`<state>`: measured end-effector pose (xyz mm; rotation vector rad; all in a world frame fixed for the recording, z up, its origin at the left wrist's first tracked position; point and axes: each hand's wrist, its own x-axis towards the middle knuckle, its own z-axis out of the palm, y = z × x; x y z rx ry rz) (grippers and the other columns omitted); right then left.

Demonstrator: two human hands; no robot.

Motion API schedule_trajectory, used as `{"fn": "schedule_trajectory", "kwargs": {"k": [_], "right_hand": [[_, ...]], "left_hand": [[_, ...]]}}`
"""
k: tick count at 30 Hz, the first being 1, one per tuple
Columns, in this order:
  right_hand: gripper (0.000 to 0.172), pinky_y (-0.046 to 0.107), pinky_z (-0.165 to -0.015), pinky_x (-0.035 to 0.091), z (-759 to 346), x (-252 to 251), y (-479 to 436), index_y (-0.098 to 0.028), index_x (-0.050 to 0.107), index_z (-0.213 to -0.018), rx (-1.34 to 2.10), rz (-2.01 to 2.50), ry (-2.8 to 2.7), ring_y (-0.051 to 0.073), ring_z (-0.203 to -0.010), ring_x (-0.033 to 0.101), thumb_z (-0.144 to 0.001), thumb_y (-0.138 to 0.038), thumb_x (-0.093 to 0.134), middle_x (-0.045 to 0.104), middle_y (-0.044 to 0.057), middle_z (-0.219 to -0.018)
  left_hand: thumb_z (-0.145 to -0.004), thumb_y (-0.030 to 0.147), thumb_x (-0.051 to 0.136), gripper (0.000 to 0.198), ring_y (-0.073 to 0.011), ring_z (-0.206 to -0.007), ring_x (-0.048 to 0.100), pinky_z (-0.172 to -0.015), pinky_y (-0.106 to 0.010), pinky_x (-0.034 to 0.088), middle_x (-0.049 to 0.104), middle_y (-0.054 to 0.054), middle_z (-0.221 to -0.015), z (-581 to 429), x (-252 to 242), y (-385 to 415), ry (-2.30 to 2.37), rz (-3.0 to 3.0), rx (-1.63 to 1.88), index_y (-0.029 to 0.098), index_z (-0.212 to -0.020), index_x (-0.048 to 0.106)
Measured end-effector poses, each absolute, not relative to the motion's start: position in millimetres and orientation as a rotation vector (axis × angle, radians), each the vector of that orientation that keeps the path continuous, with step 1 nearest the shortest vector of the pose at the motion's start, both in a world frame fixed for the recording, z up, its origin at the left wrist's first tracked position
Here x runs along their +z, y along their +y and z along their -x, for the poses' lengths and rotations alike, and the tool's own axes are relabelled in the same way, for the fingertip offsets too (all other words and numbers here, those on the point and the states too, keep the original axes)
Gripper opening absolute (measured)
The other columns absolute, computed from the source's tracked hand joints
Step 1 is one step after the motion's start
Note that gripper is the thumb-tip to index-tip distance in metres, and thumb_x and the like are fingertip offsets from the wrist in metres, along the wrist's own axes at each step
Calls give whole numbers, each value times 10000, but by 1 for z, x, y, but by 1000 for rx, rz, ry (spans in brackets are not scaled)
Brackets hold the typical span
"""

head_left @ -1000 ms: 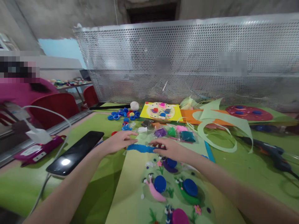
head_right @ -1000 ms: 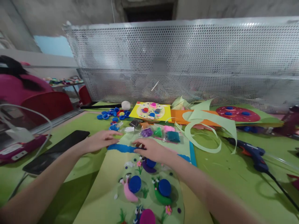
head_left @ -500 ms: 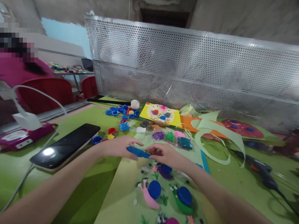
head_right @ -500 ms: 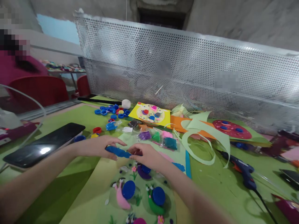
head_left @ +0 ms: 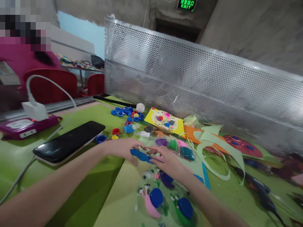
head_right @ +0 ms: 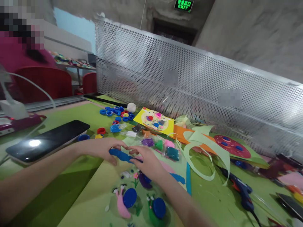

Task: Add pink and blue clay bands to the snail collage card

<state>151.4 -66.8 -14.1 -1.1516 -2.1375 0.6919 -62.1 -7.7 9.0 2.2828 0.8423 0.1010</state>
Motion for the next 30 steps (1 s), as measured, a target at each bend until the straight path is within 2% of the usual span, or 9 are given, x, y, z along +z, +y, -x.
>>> {"fn": "schedule_trajectory", "kwargs": {"k": [2,6,12,19,25,30], "right_hand": [[368,308,-799,442,-148,-15,-65,-248,583,-1096,751,1180,-2099,173,-881,613,-745,-146,628,678,10,-931],[327,273,-645,442,-141,-17,-54,-207,592,-1062,776,1282,-2011,163,-741,620,-738,-179,626,680,8,-793],[254,254,-592,414,-131,-18,-43,-195,639,-936,794,1271,-2051,142,-632,603,-687,-153,663,671,-8,-697],[256,247,-608,433,-136,-8,-47,-200,644,-953,947,1269,-2110,134,-661,588,-700,-181,680,643,-14,-718],[271,251,-642,442,-147,-7,-43,-212,650,-961,952,1247,-2161,137,-695,598,-699,-157,690,641,-23,-724],[194,261,-665,441,-139,-1,-49,-209,637,-934,791,1176,-2162,143,-728,595,-742,-211,666,649,-10,-780]], "left_hand": [[-583,374,711,620,-213,-811,595,-662,-243,419,639,-14,-941,63,8,-8,853,-2284,98,204,-1151,527],[-572,309,703,756,-195,-723,585,-566,-233,392,618,11,-830,61,7,-10,867,-2236,110,198,-1257,401],[-559,276,708,832,-200,-768,574,-617,-249,409,614,15,-823,60,5,-9,847,-2200,135,179,-1293,327],[-575,260,694,809,-181,-656,558,-557,-240,370,555,54,-673,60,11,-12,875,-2235,102,177,-1295,335],[-596,341,698,876,-210,-766,578,-612,-254,374,623,-7,-848,66,16,-9,947,-2218,102,180,-1348,277],[-613,346,699,930,-184,-683,565,-563,-247,354,610,28,-740,65,11,-9,887,-2121,237,212,-1384,198]]}}
